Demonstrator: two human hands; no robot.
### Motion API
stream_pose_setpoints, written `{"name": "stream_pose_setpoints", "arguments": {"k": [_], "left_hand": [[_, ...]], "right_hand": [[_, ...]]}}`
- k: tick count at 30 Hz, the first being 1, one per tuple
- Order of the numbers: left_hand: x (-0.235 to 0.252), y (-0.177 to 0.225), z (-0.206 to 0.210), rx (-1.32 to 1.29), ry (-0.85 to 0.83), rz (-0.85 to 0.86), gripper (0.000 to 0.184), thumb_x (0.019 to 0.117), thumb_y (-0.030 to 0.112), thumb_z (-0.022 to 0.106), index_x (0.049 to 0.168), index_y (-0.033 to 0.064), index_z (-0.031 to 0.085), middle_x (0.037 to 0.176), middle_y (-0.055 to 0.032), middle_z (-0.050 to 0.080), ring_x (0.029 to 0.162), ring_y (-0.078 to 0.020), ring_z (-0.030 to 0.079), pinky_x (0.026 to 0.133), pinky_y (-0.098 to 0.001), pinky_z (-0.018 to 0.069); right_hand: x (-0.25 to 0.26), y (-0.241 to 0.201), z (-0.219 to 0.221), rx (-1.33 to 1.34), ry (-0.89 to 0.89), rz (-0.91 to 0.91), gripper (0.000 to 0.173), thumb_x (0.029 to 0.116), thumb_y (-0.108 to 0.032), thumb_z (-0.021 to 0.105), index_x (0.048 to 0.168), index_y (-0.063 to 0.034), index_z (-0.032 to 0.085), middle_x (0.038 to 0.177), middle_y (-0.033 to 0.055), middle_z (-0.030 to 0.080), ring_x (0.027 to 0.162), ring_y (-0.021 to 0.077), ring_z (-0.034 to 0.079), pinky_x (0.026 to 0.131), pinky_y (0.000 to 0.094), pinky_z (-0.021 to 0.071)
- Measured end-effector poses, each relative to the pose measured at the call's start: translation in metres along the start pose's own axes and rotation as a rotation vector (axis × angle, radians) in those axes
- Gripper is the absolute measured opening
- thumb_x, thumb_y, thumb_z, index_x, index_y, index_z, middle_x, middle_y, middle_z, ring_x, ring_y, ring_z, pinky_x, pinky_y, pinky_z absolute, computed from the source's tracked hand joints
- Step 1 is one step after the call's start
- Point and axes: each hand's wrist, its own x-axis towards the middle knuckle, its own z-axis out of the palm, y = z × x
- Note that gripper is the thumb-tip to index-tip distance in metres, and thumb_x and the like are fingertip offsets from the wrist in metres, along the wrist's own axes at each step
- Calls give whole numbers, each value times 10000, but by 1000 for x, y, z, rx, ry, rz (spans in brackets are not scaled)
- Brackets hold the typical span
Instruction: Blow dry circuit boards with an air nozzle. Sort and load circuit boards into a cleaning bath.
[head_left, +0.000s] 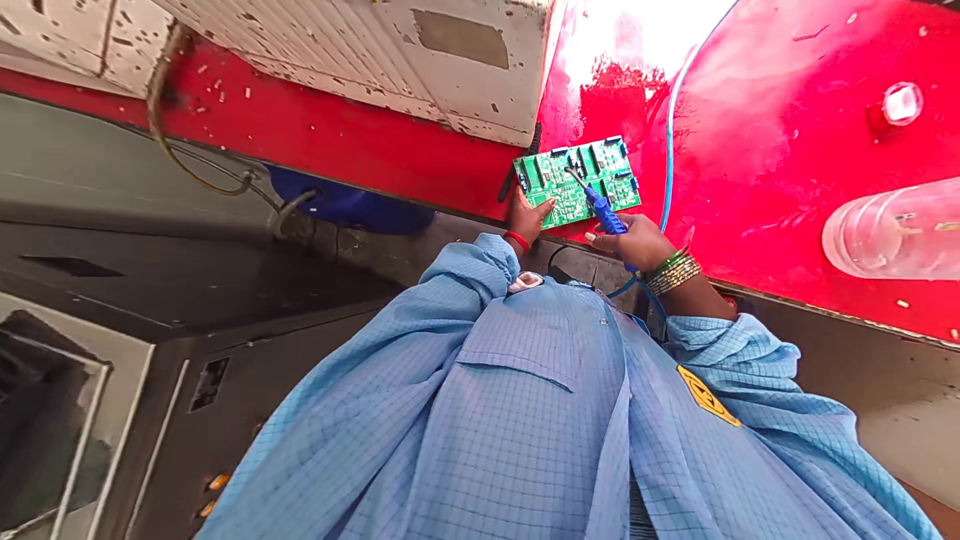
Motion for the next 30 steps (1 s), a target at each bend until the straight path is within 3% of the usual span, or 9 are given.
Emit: {"name": "stream_pose_setpoints", "arguments": {"k": [10, 15, 19, 21, 23, 30], "left_hand": [[2, -4, -1, 16, -2, 28, 836, 883, -52, 717, 1545, -65, 207, 1461, -286, 467, 1287, -290, 569, 1078, -391, 498], [1, -1, -1, 20, -5, 24, 835, 887, -50, 715, 1548, -61, 206, 1459, -279, 473, 1284, -273, 571, 1075, -377, 498], [0, 0, 0, 25, -4, 28, 829, 893, -54, 707, 1551, -60, 203, 1466, -281, 465, 1288, -273, 569, 1076, -370, 497], [-1, 1, 0, 23, -4, 25, 840, 895, -56, 704, 1558, -55, 189, 1480, -276, 451, 1297, -264, 562, 1082, -360, 490], [-1, 2, 1, 28, 0, 19, 839, 899, -52, 704, 1560, -53, 188, 1487, -270, 446, 1302, -262, 558, 1085, -356, 487], [0, 0, 0, 50, 2, 19, 822, 904, -38, 707, 1553, -49, 204, 1467, -263, 469, 1277, -254, 578, 1072, -360, 500]], "right_hand": [[12, 5, -10, 36, 13, 32, 461, 931, -407, 742, 1216, -51, 674, 1007, 148, 691, 848, 251, 653, 795, 496, 525], [11, 4, -11, 37, 29, 19, 442, 925, -411, 745, 1197, -67, 688, 983, 122, 688, 818, 223, 641, 770, 469, 523], [-6, 11, -16, 35, 17, 42, 432, 946, -375, 734, 1237, -64, 664, 1027, 153, 676, 884, 254, 635, 802, 499, 503], [-15, 21, -17, 44, 29, 44, 441, 942, -380, 741, 1241, -65, 667, 992, 141, 692, 853, 236, 655, 791, 481, 530], [-27, 31, -16, 61, 56, 38, 425, 942, -362, 743, 1225, -54, 668, 908, 122, 661, 749, 211, 593, 698, 442, 488], [-57, 65, -16, 47, 33, 57, 430, 928, -331, 758, 1253, -65, 662, 967, 130, 690, 834, 233, 643, 780, 490, 519]]}}
